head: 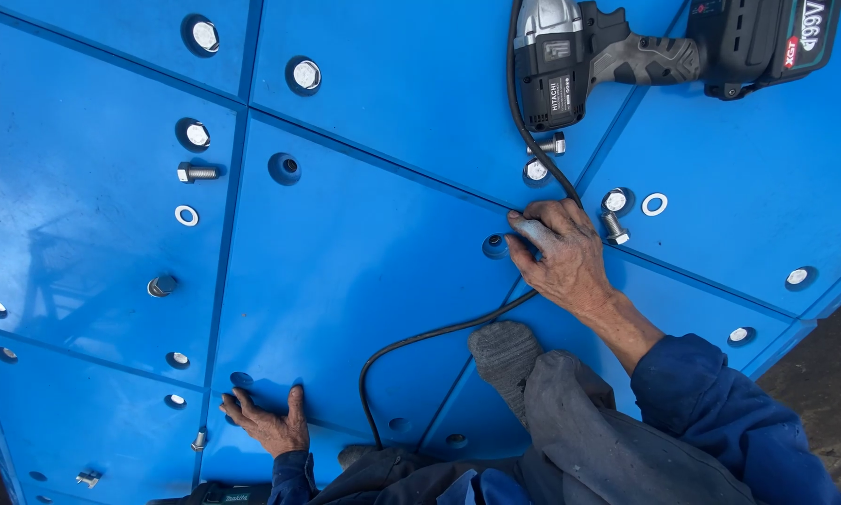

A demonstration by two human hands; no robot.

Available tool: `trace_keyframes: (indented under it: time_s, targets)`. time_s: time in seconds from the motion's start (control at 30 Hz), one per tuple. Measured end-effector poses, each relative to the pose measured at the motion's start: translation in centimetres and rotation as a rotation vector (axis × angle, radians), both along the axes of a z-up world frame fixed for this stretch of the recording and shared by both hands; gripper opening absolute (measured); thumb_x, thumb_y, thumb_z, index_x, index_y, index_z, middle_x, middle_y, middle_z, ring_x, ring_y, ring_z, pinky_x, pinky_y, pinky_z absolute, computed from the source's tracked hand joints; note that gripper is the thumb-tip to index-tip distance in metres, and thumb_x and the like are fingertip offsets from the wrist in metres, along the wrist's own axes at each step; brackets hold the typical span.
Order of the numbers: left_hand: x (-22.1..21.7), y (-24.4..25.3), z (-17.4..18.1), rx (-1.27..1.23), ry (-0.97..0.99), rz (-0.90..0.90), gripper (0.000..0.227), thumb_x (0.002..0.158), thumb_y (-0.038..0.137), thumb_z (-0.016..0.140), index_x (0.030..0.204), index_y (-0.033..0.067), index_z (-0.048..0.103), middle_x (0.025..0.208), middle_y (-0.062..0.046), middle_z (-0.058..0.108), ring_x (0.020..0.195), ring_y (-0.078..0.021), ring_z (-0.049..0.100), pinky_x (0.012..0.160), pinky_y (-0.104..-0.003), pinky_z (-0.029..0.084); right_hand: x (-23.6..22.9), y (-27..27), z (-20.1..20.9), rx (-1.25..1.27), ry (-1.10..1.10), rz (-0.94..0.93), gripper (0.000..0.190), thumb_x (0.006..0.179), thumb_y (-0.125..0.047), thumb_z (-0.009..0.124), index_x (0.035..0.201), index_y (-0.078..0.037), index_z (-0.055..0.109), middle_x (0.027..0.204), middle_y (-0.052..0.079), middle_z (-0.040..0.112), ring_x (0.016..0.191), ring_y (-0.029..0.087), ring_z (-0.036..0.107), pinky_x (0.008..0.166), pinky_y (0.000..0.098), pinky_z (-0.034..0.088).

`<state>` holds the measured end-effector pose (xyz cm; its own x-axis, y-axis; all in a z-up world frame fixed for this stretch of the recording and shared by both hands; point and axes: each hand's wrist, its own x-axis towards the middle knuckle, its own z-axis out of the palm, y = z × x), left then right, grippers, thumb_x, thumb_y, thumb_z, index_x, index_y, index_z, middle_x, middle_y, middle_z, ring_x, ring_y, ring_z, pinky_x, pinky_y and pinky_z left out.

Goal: The person lies on their back beneath a large blue paneled metal structure and threads bolts and washers by hand into pre-drilled holes across its surface, at one point lifting a blue panel section aside. Near the end they pick up a corded electric screwdriver and drive a fastener into a hole.

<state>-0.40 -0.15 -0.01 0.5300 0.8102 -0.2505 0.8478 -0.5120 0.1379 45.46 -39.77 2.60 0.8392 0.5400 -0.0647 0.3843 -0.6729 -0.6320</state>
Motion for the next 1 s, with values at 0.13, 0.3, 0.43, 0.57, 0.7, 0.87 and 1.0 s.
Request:
trace_keyframes:
  time_s: [0.13,0.3,0.43,0.57,0.7,0.87,1.0]
  targets:
    - [-0.1,-0.1,-0.1,-0.003,-0.033,0.013,0.119,0.083,0.077,0.064,0.167,0.0071,0.018,0.172,-0.024,0.008,0.163,-0.0489,0.002,0.127,-0.071,0.025,0.1,0.3,0.2,-0.013,-0.032,0.011,0.027,0.087,-0.019,0.083,0.11,-0.007,0.077,0.106,0.008,0.066,0.098,0.025,0.061,0.083,0.0394,0.055]
    - [0.5,-0.5,0.0,0.006,-0.064,0.027,0.12,0.081,0.079,0.063,0.167,0.007,0.019,0.172,-0.024,0.009,0.162,-0.049,0.003,0.126,-0.072,0.023,0.0,0.4,0.4,-0.011,-0.045,0.016,0.028,0.087,-0.018,0.083,0.112,-0.006,0.077,0.108,0.009,0.065,0.099,0.025,0.061,0.082,0.0393,0.056]
    - [0.6,-0.6,-0.1,0.036,-0.052,-0.001,0.122,0.079,0.08,0.061,0.166,0.0057,0.019,0.172,-0.024,0.012,0.162,-0.0482,0.005,0.124,-0.074,0.02,0.1,0.4,0.5,-0.029,-0.058,0.027,0.028,0.087,-0.016,0.083,0.112,-0.007,0.076,0.109,0.009,0.064,0.101,0.026,0.061,0.082,0.0392,0.056]
    - [0.5,-0.7,-0.1,0.06,-0.045,0.0,0.122,0.079,0.08,0.061,0.166,0.0047,0.02,0.172,-0.024,0.013,0.161,-0.0482,0.005,0.124,-0.074,0.017,-0.2,0.5,0.5,-0.034,-0.068,0.04,0.028,0.087,-0.017,0.084,0.112,-0.008,0.076,0.11,0.009,0.065,0.102,0.026,0.061,0.082,0.0386,0.056]
    - [1.3,-0.9,0.3,0.06,-0.081,-0.021,0.121,0.08,0.079,0.063,0.165,0.0045,0.021,0.171,-0.025,0.015,0.16,-0.0485,0.007,0.124,-0.072,0.016,-0.2,0.6,0.7,-0.059,-0.052,0.025,0.029,0.087,-0.018,0.084,0.113,-0.009,0.076,0.111,0.008,0.065,0.102,0.026,0.06,0.082,0.0384,0.056]
    - [1.6,-1.1,0.5,0.076,-0.093,-0.038,0.118,0.082,0.076,0.065,0.165,0.0046,0.021,0.17,-0.026,0.016,0.16,-0.0479,0.009,0.126,-0.07,0.016,-0.4,0.5,0.5,-0.058,-0.008,0.013,0.029,0.088,-0.018,0.083,0.114,-0.01,0.075,0.11,0.008,0.066,0.103,0.025,0.06,0.081,0.0369,0.056]
    - [1.4,-1.0,0.5,0.087,-0.092,-0.055,0.118,0.081,0.075,0.067,0.164,0.0054,0.021,0.17,-0.025,0.017,0.16,-0.0466,0.01,0.127,-0.068,0.016,-0.4,0.7,0.7,-0.056,-0.028,0.012,0.028,0.089,-0.017,0.083,0.115,-0.01,0.075,0.111,0.008,0.066,0.104,0.025,0.061,0.081,0.0368,0.056]
